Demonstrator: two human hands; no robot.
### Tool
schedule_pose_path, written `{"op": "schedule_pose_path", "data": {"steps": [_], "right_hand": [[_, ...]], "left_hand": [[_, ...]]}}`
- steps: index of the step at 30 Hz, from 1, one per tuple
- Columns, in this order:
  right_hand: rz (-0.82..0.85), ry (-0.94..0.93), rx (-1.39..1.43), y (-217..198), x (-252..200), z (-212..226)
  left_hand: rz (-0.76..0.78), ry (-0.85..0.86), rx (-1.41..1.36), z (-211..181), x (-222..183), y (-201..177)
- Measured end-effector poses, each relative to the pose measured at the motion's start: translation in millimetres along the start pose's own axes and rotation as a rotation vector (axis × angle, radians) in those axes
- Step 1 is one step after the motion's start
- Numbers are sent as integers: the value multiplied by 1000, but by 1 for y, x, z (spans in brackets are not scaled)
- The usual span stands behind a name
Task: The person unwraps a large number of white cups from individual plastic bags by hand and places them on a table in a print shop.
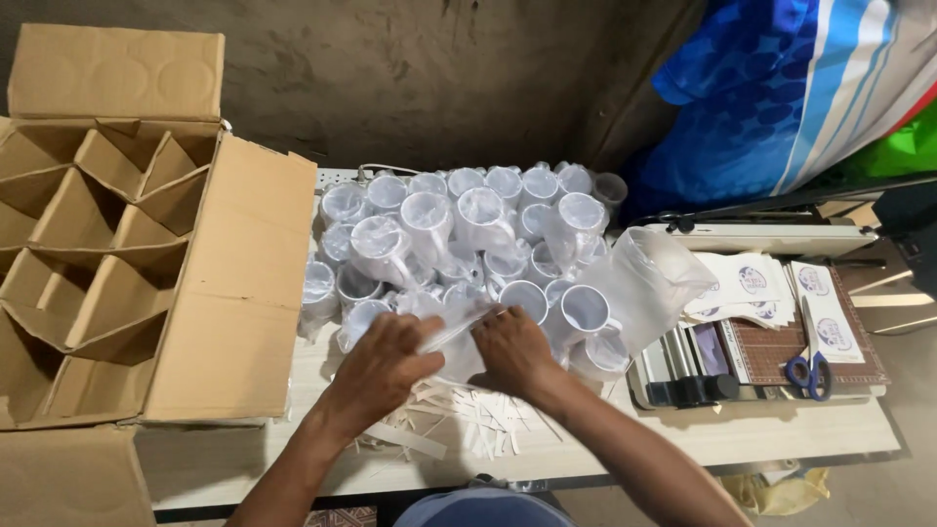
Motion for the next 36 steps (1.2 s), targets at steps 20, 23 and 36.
{"op": "schedule_pose_path", "data": {"steps": [20, 23, 36], "right_hand": [[-269, 144, 568, 28, 23, -107], [-457, 252, 861, 30, -3, -124], [-808, -277, 492, 24, -23, -33]], "left_hand": [[85, -533, -245, 35, 27, -3], [109, -556, -282, 35, 33, -4], [-12, -291, -372, 8, 62, 27]]}}
Point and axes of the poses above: each hand's wrist, its own x-axis towards the middle knuckle, its own y-axis out of the palm, z = x × y, the point moved 5 cm from there along x, towards the middle knuckle, and after that the axes turned 8 degrees about z, right-handed, at the moved point
